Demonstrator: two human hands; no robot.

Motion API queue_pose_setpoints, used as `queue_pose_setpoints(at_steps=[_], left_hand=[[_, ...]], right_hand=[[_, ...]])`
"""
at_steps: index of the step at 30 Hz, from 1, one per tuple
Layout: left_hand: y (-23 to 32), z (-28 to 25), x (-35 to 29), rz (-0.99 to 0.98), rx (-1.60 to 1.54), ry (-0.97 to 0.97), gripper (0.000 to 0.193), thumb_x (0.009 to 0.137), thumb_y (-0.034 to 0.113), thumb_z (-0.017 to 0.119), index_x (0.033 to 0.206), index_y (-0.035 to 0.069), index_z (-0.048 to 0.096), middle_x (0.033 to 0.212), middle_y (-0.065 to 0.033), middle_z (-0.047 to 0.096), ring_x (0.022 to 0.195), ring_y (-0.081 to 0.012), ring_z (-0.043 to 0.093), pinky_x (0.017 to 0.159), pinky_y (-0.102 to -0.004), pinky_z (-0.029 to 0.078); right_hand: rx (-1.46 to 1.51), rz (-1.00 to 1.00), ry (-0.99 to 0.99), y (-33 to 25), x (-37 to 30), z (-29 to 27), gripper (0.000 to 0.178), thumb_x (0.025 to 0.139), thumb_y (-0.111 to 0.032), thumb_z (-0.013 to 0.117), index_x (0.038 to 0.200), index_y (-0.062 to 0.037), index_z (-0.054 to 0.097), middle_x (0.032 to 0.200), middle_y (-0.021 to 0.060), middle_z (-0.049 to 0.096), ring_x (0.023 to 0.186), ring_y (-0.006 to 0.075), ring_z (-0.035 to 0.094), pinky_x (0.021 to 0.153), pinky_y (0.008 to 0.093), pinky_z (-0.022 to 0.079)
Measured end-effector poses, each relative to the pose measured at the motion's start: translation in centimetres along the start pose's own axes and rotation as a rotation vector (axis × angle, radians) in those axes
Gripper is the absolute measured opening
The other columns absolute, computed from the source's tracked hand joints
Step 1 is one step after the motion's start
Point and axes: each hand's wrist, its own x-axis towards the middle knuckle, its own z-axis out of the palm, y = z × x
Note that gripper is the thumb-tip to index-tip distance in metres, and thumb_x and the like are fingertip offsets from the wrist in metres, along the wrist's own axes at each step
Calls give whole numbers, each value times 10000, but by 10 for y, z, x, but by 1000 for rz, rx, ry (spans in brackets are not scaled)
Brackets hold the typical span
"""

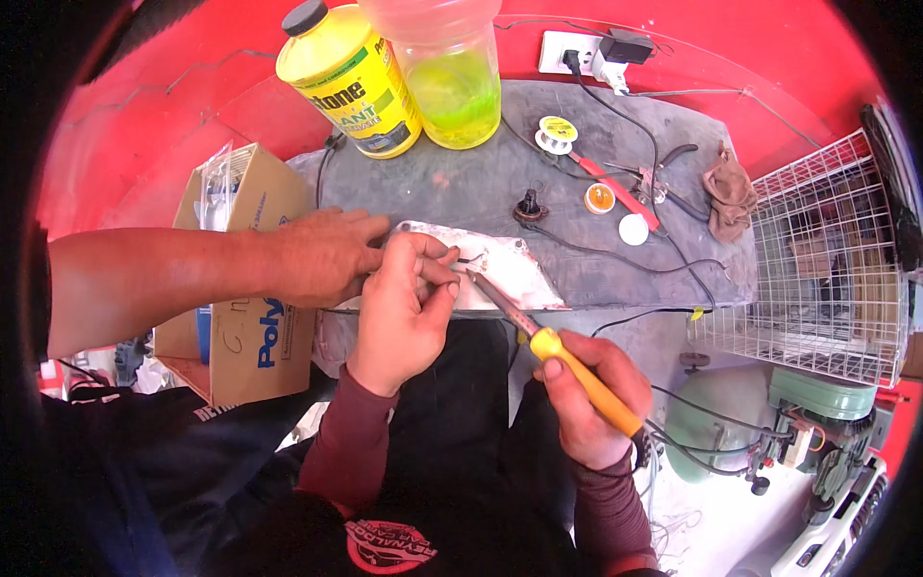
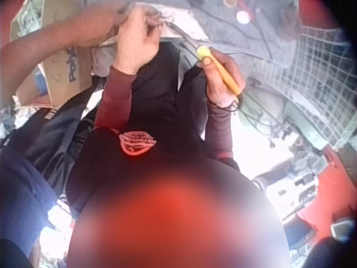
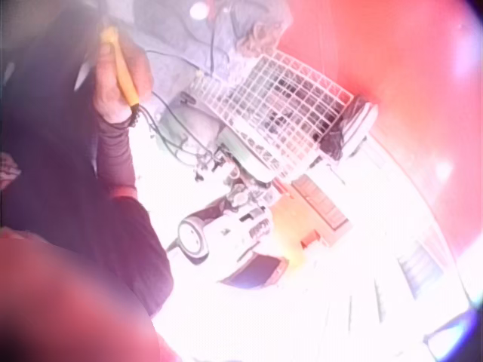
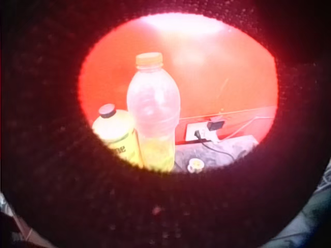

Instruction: Soldering wires onto a component held by a helper on a workbench.

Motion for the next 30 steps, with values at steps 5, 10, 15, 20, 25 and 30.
queue_pose_setpoints(at_steps=[5,10,15,20,25,30], left_hand=[[-1,-2,-3,-15,-31,23,331,873,-121,638,1152,-14,494,891,-151,684,1095,-296,723,813,-321,568],[-1,-1,-1,-5,-19,2,334,870,-124,637,1150,-5,498,913,-160,702,1110,-281,720,798,-321,572],[2,-1,-1,-24,-21,-2,329,866,-124,635,1138,-1,497,947,-171,708,995,-239,738,767,-332,577],[0,-1,0,-18,9,1,333,862,-122,635,1140,-2,495,1014,-187,712,911,-211,726,761,-334,577],[-1,0,-2,1,-9,-2,333,860,-122,633,1139,-6,494,1019,-190,714,913,-216,726,759,-331,580],[-3,1,-1,24,23,13,332,861,-122,632,1143,-9,498,991,-190,723,899,-221,729,747,-324,576]], right_hand=[[-156,-2,145,-26,3,-22,208,893,-62,712,1047,75,691,880,130,726,737,184,691,690,284,536],[7,-16,-25,-23,-8,-13,209,906,-43,719,1064,88,679,938,167,734,761,189,711,707,285,557],[-1,35,201,-14,3,-16,216,929,-63,703,1079,91,674,925,149,734,763,167,699,738,279,554],[-106,-35,-21,-10,-4,-11,203,927,-65,707,1066,81,676,924,143,732,786,164,698,736,271,540],[-73,-127,30,-11,-11,-9,221,912,-81,703,1070,73,676,910,150,726,785,200,701,745,297,547],[-217,-124,73,-1,-13,-1,229,852,-49,733,1040,73,685,903,169,732,784,227,718,735,313,548]])
